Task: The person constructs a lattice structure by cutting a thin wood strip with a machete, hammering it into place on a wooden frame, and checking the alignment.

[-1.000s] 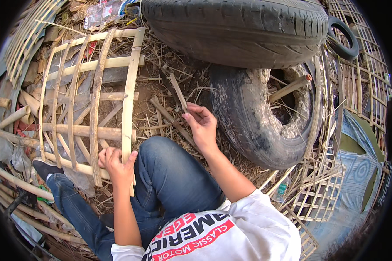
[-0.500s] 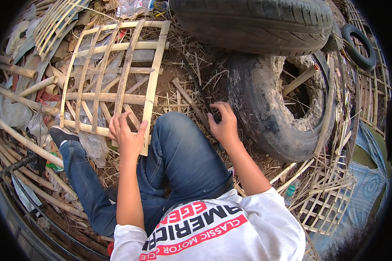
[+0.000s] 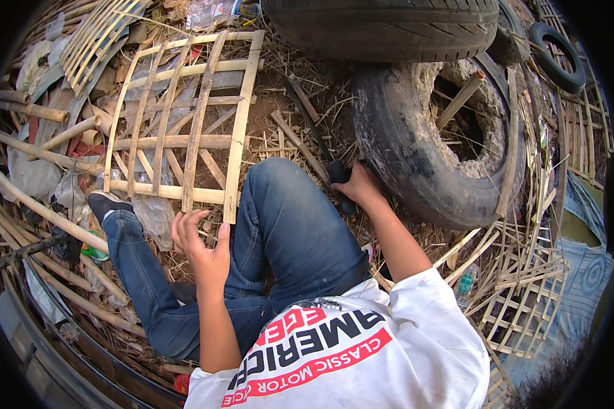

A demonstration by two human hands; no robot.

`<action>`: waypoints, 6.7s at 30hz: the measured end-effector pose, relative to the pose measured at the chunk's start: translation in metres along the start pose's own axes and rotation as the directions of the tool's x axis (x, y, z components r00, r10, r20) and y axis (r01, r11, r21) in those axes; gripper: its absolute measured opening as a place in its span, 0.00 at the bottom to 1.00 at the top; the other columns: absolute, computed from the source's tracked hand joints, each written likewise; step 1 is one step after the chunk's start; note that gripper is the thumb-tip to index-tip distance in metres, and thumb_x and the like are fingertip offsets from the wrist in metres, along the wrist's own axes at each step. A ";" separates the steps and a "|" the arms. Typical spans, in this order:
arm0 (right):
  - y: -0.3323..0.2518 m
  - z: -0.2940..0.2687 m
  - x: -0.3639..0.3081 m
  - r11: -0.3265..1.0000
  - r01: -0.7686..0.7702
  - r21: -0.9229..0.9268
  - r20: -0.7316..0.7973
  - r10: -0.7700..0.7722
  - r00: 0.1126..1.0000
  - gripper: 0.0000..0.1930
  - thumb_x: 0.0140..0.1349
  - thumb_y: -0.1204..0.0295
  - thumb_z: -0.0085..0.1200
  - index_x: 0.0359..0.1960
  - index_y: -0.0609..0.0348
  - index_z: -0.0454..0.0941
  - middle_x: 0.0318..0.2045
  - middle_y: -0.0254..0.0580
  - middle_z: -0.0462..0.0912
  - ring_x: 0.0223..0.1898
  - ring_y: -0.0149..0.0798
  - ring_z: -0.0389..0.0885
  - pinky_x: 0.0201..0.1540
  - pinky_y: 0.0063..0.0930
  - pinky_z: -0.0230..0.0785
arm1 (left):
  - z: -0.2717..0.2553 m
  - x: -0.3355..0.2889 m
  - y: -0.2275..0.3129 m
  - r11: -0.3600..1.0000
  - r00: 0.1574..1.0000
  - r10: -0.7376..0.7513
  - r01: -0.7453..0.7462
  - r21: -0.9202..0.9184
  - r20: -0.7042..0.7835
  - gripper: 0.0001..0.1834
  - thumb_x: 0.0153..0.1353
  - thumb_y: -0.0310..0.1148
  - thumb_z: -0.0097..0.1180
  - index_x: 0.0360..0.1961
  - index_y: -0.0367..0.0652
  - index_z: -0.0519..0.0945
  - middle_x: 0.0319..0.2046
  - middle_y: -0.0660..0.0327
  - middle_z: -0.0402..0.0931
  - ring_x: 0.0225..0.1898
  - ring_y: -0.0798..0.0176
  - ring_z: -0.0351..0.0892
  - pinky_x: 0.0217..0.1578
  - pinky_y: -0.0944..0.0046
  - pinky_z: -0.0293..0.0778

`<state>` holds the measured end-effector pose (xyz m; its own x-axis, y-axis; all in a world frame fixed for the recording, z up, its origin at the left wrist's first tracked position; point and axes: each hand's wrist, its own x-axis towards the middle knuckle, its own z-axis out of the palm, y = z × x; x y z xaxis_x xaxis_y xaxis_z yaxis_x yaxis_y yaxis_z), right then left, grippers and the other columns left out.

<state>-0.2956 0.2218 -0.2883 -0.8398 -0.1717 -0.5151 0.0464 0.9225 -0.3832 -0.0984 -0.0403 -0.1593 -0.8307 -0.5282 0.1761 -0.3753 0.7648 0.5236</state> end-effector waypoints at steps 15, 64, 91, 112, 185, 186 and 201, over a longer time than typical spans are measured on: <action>0.018 0.029 -0.026 0.951 0.303 -0.059 -0.265 -0.307 0.914 0.19 0.54 0.69 0.61 0.46 0.60 0.72 0.45 0.56 0.77 0.36 0.57 0.82 0.38 0.47 0.75 | -0.002 -0.018 0.019 0.997 0.994 0.024 -0.016 -0.081 0.105 0.16 0.53 0.31 0.62 0.42 0.43 0.74 0.49 0.57 0.72 0.64 0.44 0.56 0.63 0.46 0.49; -0.079 -0.161 -0.117 0.684 0.398 0.612 -0.138 -0.404 0.905 0.18 0.56 0.76 0.63 0.49 0.65 0.77 0.36 0.42 0.84 0.39 0.30 0.82 0.46 0.24 0.75 | -0.005 0.088 0.009 0.910 0.910 0.403 -0.410 -0.061 -0.099 0.15 0.49 0.37 0.68 0.28 0.40 0.75 0.23 0.57 0.72 0.26 0.51 0.77 0.26 0.54 0.72; -0.123 -0.025 0.043 0.618 0.001 0.787 0.172 -0.221 0.960 0.08 0.71 0.69 0.44 0.43 0.62 0.65 0.18 0.37 0.74 0.14 0.26 0.68 0.16 0.20 0.60 | 0.131 0.147 -0.034 0.967 0.987 0.112 -0.136 0.216 0.117 0.31 0.59 0.57 0.55 0.43 0.34 0.78 0.39 0.51 0.79 0.58 0.51 0.67 0.61 0.44 0.52; -0.195 0.033 0.145 0.424 -0.083 0.902 0.259 -0.378 0.889 0.09 0.66 0.75 0.47 0.44 0.67 0.68 0.24 0.44 0.79 0.18 0.31 0.75 0.18 0.23 0.68 | 0.122 0.178 -0.049 0.973 0.973 0.161 -0.129 -0.190 0.163 0.33 0.64 0.61 0.42 0.21 0.38 0.72 0.22 0.56 0.71 0.40 0.47 0.67 0.65 0.31 0.38; -0.188 0.041 0.155 0.613 0.126 0.780 0.171 -0.402 0.899 0.22 0.52 0.85 0.55 0.52 0.68 0.72 0.43 0.42 0.79 0.46 0.34 0.77 0.51 0.29 0.71 | 0.171 0.395 -0.118 0.962 0.924 0.274 -0.262 -0.079 0.267 0.19 0.61 0.48 0.57 0.35 0.41 0.85 0.35 0.55 0.78 0.46 0.48 0.73 0.53 0.52 0.67; -0.189 0.040 0.155 0.610 0.089 0.787 0.189 -0.376 0.907 0.22 0.51 0.84 0.56 0.51 0.69 0.73 0.43 0.44 0.80 0.47 0.36 0.77 0.53 0.31 0.68 | 0.171 0.395 -0.117 0.964 0.925 0.267 -0.251 -0.092 0.269 0.19 0.61 0.48 0.57 0.35 0.41 0.85 0.34 0.55 0.78 0.46 0.49 0.73 0.53 0.52 0.67; -0.188 0.036 0.161 0.659 0.165 0.734 0.218 -0.459 0.861 0.24 0.50 0.85 0.58 0.52 0.68 0.70 0.40 0.40 0.78 0.42 0.32 0.79 0.47 0.29 0.74 | 0.173 0.401 -0.119 0.964 0.916 0.266 -0.251 -0.088 0.299 0.21 0.60 0.50 0.57 0.34 0.40 0.84 0.34 0.55 0.78 0.47 0.48 0.72 0.56 0.52 0.63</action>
<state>-0.4201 0.0078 -0.3271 -0.6267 -0.6464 -0.4352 0.2892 0.3257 -0.9001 -0.4579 -0.2796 -0.2949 -0.9841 -0.1703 0.0511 -0.1171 0.8371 0.5344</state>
